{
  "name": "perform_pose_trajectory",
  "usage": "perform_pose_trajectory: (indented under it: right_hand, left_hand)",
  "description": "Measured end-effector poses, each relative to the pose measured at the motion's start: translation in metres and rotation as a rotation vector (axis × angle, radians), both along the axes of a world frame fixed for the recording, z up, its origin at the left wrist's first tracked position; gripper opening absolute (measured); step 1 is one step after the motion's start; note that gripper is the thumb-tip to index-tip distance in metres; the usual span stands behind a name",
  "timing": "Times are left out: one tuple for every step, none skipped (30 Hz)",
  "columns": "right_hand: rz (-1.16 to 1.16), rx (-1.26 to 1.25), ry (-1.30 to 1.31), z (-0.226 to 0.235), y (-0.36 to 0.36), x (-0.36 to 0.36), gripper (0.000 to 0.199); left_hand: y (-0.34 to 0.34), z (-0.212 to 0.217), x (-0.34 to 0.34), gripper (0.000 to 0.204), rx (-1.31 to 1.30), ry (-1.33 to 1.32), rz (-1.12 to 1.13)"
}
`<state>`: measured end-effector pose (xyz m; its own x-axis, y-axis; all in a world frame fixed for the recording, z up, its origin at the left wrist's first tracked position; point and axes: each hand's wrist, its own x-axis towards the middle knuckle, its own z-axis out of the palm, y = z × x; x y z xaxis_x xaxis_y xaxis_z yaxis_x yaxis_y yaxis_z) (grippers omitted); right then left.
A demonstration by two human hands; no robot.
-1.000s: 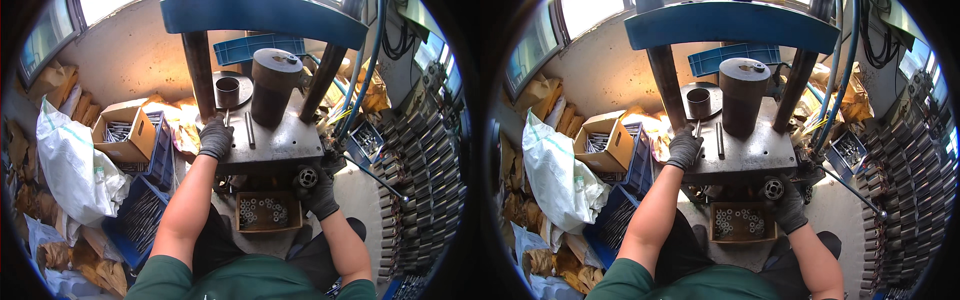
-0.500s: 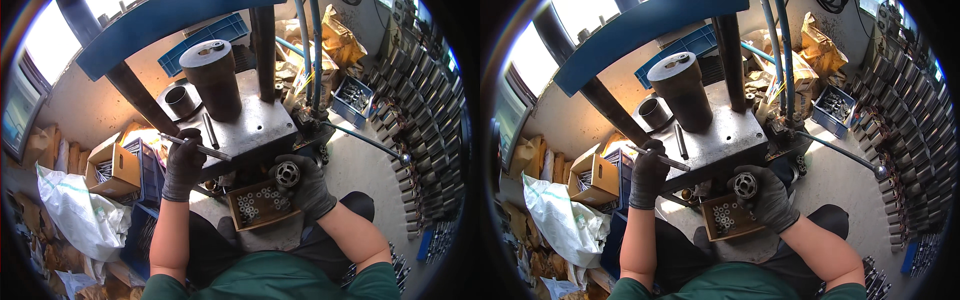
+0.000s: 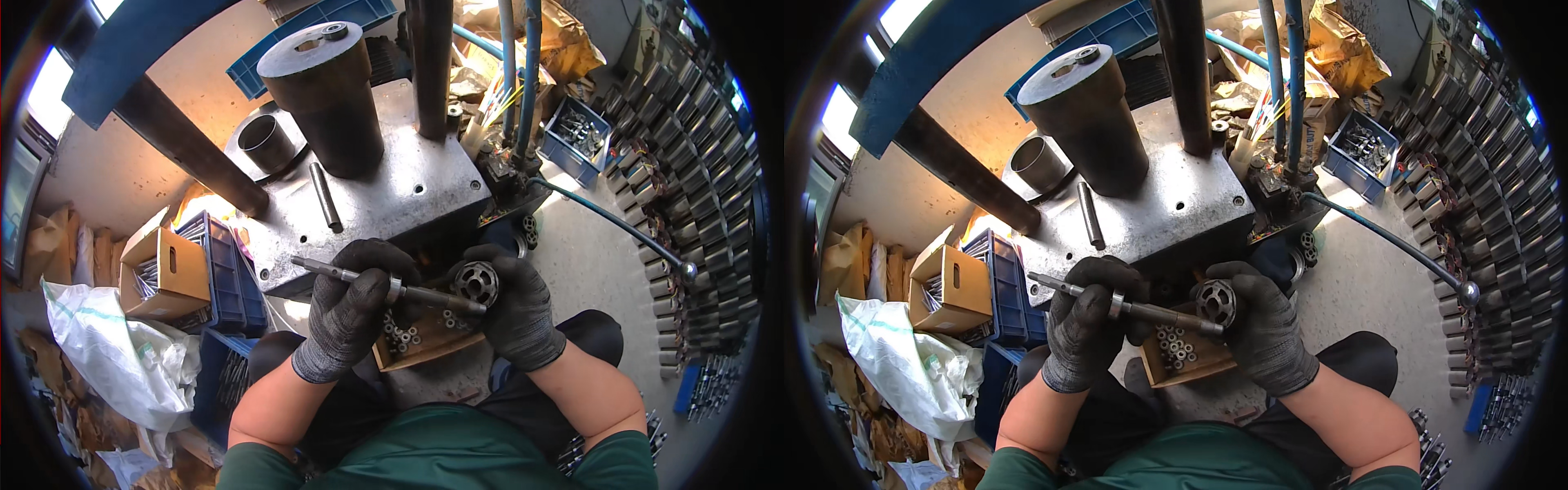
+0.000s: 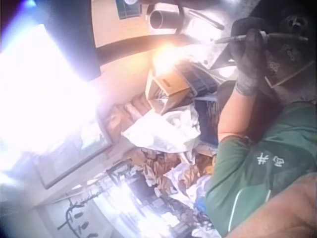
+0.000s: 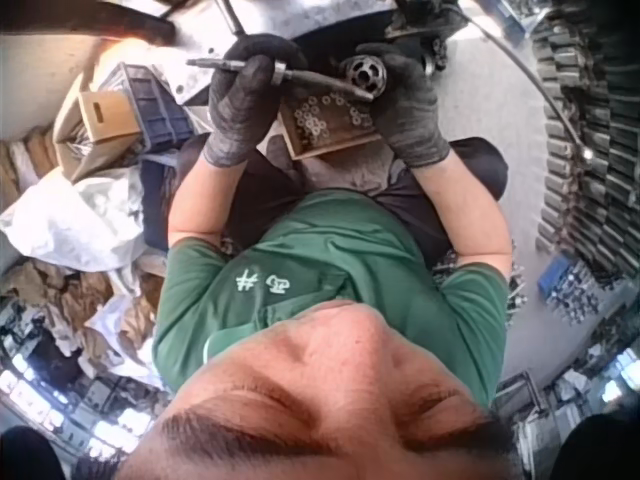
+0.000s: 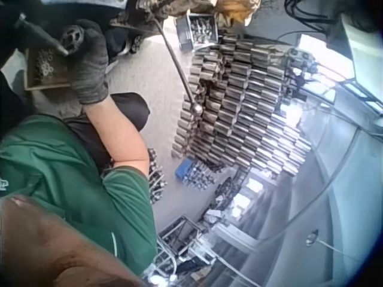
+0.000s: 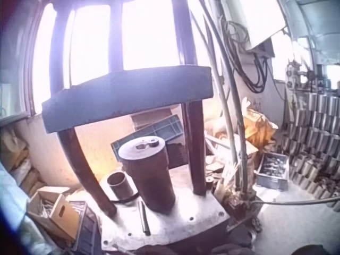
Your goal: Assembling and pressing metal components using a manual press station.
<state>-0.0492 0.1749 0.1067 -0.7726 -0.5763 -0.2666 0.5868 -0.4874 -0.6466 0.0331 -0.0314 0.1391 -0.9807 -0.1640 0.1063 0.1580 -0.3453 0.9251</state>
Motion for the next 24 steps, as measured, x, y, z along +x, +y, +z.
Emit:
perform_pose_trajectory:
  right_hand:
    - [0.001,0.006,-0.006,-0.001,-0.001,0.000,0.044]
    - [0.005,0.019,0.039,-0.002,-0.001,0.000,0.044]
    - [0.010,0.031,0.084,-0.003,-0.001,0.000,0.044]
    - [0.010,0.037,0.080,-0.007,0.000,0.001,0.044]
    - [0.050,-0.018,0.061,-0.014,0.002,0.001,0.040]
    - [0.089,-0.073,0.043,-0.017,0.002,0.002,0.037]
    - [0.089,-0.071,0.039,-0.017,0.000,0.003,0.037]
    - [-0.006,0.166,0.216,-0.017,-0.004,0.003,0.033]
    - [-0.103,0.405,0.392,-0.018,-0.007,0.003,0.032]
    - [-0.104,0.405,0.387,-0.024,-0.008,-0.001,0.032]
    - [-0.167,0.369,0.387,-0.031,-0.011,-0.008,0.028]
    - [-0.229,0.332,0.388,-0.033,-0.014,-0.010,0.024]
    - [-0.222,0.538,0.505,-0.032,-0.016,-0.005,0.018]
    - [-0.216,0.539,0.506,-0.029,-0.013,-0.006,0.018]
    - [-0.135,0.473,0.538,-0.027,-0.009,-0.008,0.014]
    - [-0.053,0.406,0.569,-0.023,-0.007,-0.008,0.011]
    - [-0.082,0.657,0.881,-0.011,-0.012,-0.002,0.041]
    - [-0.079,0.654,0.880,-0.009,-0.012,-0.002,0.041]
    - [-0.019,0.559,0.699,-0.008,-0.010,-0.003,0.045]
    - [0.037,0.467,0.517,-0.008,-0.010,-0.003,0.049]
    - [0.037,0.467,0.516,-0.010,-0.011,-0.004,0.049]
    - [0.005,0.374,0.441,-0.014,-0.014,-0.004,0.052]
    - [-0.024,0.279,0.368,-0.016,-0.016,-0.004,0.054]
    - [-0.022,0.277,0.369,-0.014,-0.015,-0.004,0.054]
  left_hand:
    - [-0.001,0.000,-0.001,0.040,0.056,0.031,-0.034]
    - [-0.002,0.000,-0.003,0.040,0.062,0.027,-0.035]
    - [-0.003,0.000,-0.005,0.039,0.055,0.024,-0.047]
    - [-0.004,0.000,-0.006,0.038,0.047,0.022,-0.060]
    - [-0.002,-0.003,-0.007,0.038,0.049,0.018,-0.058]
    - [0.001,-0.008,-0.010,0.039,0.067,0.038,-0.044]
    - [0.003,-0.011,-0.011,0.042,0.085,0.058,-0.030]
    - [0.004,-0.009,-0.009,0.042,0.084,0.053,-0.031]
    - [0.006,-0.004,-0.004,0.042,0.077,0.123,-0.050]
    - [0.007,-0.002,-0.001,0.041,0.070,0.194,-0.069]
    - [0.007,-0.003,0.001,0.039,-0.049,0.263,-0.017]
    - [0.007,-0.007,0.001,0.039,-0.048,0.261,-0.016]
    - [0.009,-0.013,0.000,0.037,-0.165,0.250,0.100]
    - [0.010,-0.015,0.000,0.036,-0.282,0.238,0.220]
    - [0.008,-0.010,-0.007,0.032,-0.074,0.247,0.123]
    - [0.007,-0.010,-0.008,0.032,-0.073,0.246,0.130]
    - [0.005,-0.010,-0.008,0.033,-0.059,0.130,0.180]
    - [0.004,-0.010,-0.007,0.034,-0.044,0.014,0.230]
    - [0.004,-0.010,-0.007,0.034,-0.047,0.013,0.233]
    - [0.005,-0.010,-0.008,0.034,-0.036,0.008,0.246]
    - [0.005,-0.010,-0.009,0.033,-0.025,0.004,0.259]
    - [0.006,-0.011,-0.009,0.032,-0.014,0.001,0.271]
    - [0.007,-0.011,-0.008,0.032,-0.016,0.001,0.273]
    - [0.007,-0.014,-0.008,0.032,-0.031,0.033,0.244]
